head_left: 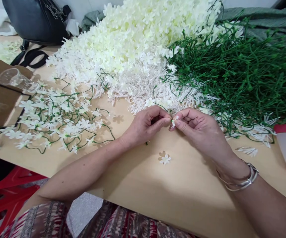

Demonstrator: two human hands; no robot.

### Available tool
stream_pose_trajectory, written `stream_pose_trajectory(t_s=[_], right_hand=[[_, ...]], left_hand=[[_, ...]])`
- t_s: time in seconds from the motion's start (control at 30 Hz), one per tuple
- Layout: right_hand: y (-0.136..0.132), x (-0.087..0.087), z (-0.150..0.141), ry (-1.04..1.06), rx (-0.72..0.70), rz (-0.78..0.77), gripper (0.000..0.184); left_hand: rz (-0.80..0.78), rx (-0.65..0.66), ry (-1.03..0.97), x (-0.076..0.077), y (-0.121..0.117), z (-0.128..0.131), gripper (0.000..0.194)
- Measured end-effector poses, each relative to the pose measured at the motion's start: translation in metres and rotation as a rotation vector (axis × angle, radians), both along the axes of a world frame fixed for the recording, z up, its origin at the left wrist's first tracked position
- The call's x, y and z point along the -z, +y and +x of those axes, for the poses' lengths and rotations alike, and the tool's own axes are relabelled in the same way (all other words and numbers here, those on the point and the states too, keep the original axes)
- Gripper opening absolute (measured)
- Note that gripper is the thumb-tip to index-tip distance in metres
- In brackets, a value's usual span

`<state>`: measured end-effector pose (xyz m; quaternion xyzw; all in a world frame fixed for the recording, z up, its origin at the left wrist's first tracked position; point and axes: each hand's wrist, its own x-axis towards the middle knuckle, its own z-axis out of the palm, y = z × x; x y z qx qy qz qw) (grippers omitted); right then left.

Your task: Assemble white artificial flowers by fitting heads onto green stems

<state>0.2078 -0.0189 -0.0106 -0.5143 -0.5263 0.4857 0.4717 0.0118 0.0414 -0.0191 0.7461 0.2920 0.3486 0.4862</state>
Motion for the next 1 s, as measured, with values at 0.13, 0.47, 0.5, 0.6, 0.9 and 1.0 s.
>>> stream_pose_trajectory(t_s=[0.13, 0.47, 0.5, 0.6, 0.9, 1.0], right_hand=[[0.001, 0.004, -0.001, 0.022, 0.018, -0.016, 0.023], [0.0, 0.011, -0.003, 0.102, 0.018, -0.046, 0.026], [0.0, 0.012, -0.004, 0.104, 0.029, -0.041, 0.026], [0.0, 0.015, -0.007, 0.099, 0.057, -0.016, 0.028], [-0.002, 0.009, -0.005, 0.124, 0.115, 0.015, 0.029], [-0.006, 0.0, -0.008, 0.171, 0.11, 0.076, 0.02]], left_hand=[[-0.14, 0.021, -0.077, -0.001, -0.002, 0.002, 0.038], [-0.123, 0.017, -0.133, 0.001, -0.006, 0.003, 0.043], [-0.115, 0.005, -0.13, 0.002, -0.007, 0.003, 0.043], [-0.096, -0.036, -0.122, 0.006, -0.009, 0.005, 0.044], [-0.142, 0.01, -0.173, 0.0, -0.006, 0.013, 0.048], [-0.174, -0.025, -0.241, -0.009, -0.006, 0.013, 0.043]])
